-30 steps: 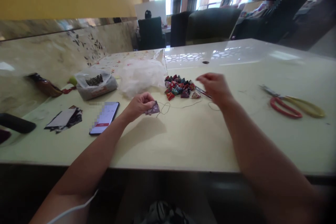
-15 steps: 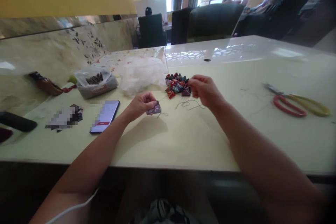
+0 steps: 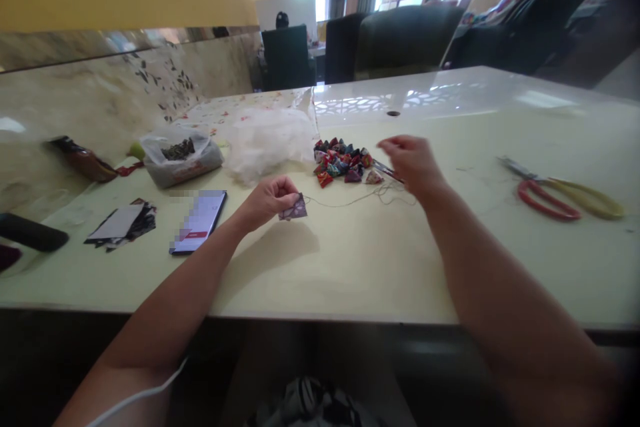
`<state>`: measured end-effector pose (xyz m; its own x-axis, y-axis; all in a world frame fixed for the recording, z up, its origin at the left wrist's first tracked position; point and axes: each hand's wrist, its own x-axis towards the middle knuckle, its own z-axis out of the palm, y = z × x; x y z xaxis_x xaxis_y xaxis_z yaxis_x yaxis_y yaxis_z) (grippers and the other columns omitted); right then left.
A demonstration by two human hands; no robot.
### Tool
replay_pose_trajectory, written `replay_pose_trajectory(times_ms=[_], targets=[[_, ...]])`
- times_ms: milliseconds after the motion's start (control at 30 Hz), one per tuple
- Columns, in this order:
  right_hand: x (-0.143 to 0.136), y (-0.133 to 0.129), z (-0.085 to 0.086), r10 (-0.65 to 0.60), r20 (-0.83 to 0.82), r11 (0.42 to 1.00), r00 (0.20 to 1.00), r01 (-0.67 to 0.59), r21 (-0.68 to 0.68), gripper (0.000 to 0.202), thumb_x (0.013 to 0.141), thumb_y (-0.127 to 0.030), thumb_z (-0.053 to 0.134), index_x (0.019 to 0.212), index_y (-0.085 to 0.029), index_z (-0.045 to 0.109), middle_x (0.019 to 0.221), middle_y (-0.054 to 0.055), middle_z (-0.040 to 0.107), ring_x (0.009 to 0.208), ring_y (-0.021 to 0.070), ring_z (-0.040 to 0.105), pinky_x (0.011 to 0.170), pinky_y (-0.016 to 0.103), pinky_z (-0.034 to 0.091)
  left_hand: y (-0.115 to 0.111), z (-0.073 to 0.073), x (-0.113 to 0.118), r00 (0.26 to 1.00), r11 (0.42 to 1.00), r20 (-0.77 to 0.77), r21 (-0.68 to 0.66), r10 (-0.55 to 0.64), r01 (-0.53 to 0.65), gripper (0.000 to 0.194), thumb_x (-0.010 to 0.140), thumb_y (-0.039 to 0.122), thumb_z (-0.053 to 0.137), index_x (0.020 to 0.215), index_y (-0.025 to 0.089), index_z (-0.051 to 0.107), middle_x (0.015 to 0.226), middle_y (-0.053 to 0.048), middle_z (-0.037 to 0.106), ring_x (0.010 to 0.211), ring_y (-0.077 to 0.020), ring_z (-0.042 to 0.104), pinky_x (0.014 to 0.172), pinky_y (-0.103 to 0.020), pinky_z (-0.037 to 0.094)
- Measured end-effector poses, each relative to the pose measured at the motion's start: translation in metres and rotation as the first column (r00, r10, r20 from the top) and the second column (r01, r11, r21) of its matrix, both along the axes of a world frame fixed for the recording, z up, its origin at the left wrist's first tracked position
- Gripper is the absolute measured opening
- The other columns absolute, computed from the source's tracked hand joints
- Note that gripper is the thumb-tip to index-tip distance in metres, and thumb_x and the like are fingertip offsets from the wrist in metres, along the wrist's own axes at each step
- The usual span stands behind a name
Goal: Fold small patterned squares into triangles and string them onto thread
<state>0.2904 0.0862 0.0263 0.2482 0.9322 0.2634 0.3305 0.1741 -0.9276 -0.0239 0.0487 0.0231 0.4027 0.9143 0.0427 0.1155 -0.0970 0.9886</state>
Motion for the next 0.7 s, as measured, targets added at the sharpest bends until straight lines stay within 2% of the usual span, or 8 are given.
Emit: replay_pose_trajectory(times_ms=[33, 67, 133, 200, 267, 333, 533, 700], targets=[[-0.02, -0.007, 0.002, 0.132, -0.06, 0.988, 0.989, -0.136, -0.076, 0.021, 0.087, -0.032, 0.067, 0.095, -0.013, 0.072, 0.058, -0.005, 0.045, 0.046, 0.0068, 0.032, 0.044, 0.023, 0.026, 0.0, 0.0, 0.0, 1.0, 1.0, 0.001, -0.002, -0.007, 0.007, 0.027, 0.072, 0.027, 0.081, 0.078, 0.014, 0.058, 0.062, 0.0, 0.064, 0.047, -0.0069, 0.054, 0.044, -0.018, 0.042], [-0.038, -0.015, 0.004, 0.308, -0.108, 0.936, 0.945, -0.321, -0.145, 0.023, 0.087, -0.033, 0.069, 0.099, -0.014, 0.073, 0.057, -0.004, 0.045, 0.047, 0.0071, 0.033, 0.043, 0.023, 0.026, -0.001, 0.0, 0.0, 1.0, 1.0, 0.002, -0.001, -0.009, 0.009, 0.028, 0.072, 0.027, 0.082, 0.078, 0.014, 0.058, 0.062, 0.0, 0.064, 0.047, -0.0069, 0.054, 0.044, -0.018, 0.042], [-0.069, -0.03, 0.005, 0.546, -0.206, 0.778, 0.812, -0.583, -0.234, 0.024, 0.084, -0.034, 0.073, 0.099, -0.015, 0.074, 0.056, -0.005, 0.042, 0.048, 0.0074, 0.032, 0.042, 0.021, 0.025, -0.002, 0.001, 0.001, 1.0, 1.0, 0.003, 0.004, -0.004, 0.004, 0.028, 0.072, 0.028, 0.082, 0.078, 0.014, 0.058, 0.062, 0.0, 0.064, 0.048, -0.007, 0.055, 0.045, -0.018, 0.042], [-0.087, -0.041, 0.004, 0.678, -0.259, 0.629, 0.688, -0.726, -0.28, 0.02, 0.082, -0.034, 0.075, 0.089, -0.015, 0.072, 0.055, -0.006, 0.039, 0.048, 0.007, 0.03, 0.041, 0.021, 0.025, -0.003, 0.001, 0.001, 1.0, 1.0, 0.005, 0.009, 0.001, -0.001, 0.029, 0.071, 0.028, 0.083, 0.077, 0.014, 0.058, 0.062, 0.001, 0.064, 0.049, -0.0072, 0.055, 0.046, -0.017, 0.043], [-0.092, -0.046, 0.003, 0.723, -0.309, 0.562, 0.618, -0.786, -0.258, 0.02, 0.08, -0.033, 0.074, 0.075, -0.016, 0.066, 0.055, -0.006, 0.038, 0.048, 0.0063, 0.029, 0.042, 0.02, 0.025, -0.003, 0.001, 0.001, 1.0, 1.0, 0.004, 0.008, -0.001, 0.001, 0.03, 0.071, 0.028, 0.084, 0.076, 0.014, 0.058, 0.061, 0.001, 0.063, 0.049, -0.0071, 0.055, 0.046, -0.017, 0.042], [-0.088, -0.044, 0.003, 0.701, -0.366, 0.59, 0.612, -0.786, -0.184, 0.024, 0.08, -0.032, 0.073, 0.068, -0.017, 0.057, 0.054, -0.007, 0.035, 0.048, 0.0058, 0.027, 0.043, 0.02, 0.024, -0.003, 0.0, 0.001, 1.0, 1.0, 0.005, 0.004, -0.006, 0.006, 0.03, 0.071, 0.028, 0.084, 0.077, 0.014, 0.058, 0.063, 0.0, 0.064, 0.05, -0.0071, 0.055, 0.046, -0.018, 0.043], [-0.065, -0.029, 0.008, 0.51, -0.446, 0.791, 0.735, -0.605, -0.093, 0.034, 0.079, -0.025, 0.071, 0.065, -0.021, 0.04, 0.052, -0.009, 0.029, 0.046, 0.0044, 0.021, 0.042, 0.02, 0.017, 0.0, -0.003, 0.0, 1.0, 1.0, -0.007, -0.006, -0.013, 0.013, 0.029, 0.07, 0.028, 0.083, 0.078, 0.014, 0.059, 0.065, -0.001, 0.065, 0.051, -0.0075, 0.056, 0.047, -0.018, 0.043], [-0.056, -0.022, 0.005, 0.368, -0.47, 0.889, 0.802, -0.452, -0.076, 0.031, 0.078, -0.024, 0.07, 0.065, -0.021, 0.042, 0.05, -0.01, 0.028, 0.044, 0.0044, 0.022, 0.041, 0.021, 0.018, -0.002, -0.001, 0.0, 1.0, 1.0, -0.021, 0.004, -0.002, 0.002, 0.027, 0.07, 0.027, 0.082, 0.078, 0.014, 0.059, 0.064, 0.0, 0.064, 0.051, -0.0074, 0.055, 0.047, -0.018, 0.042]])
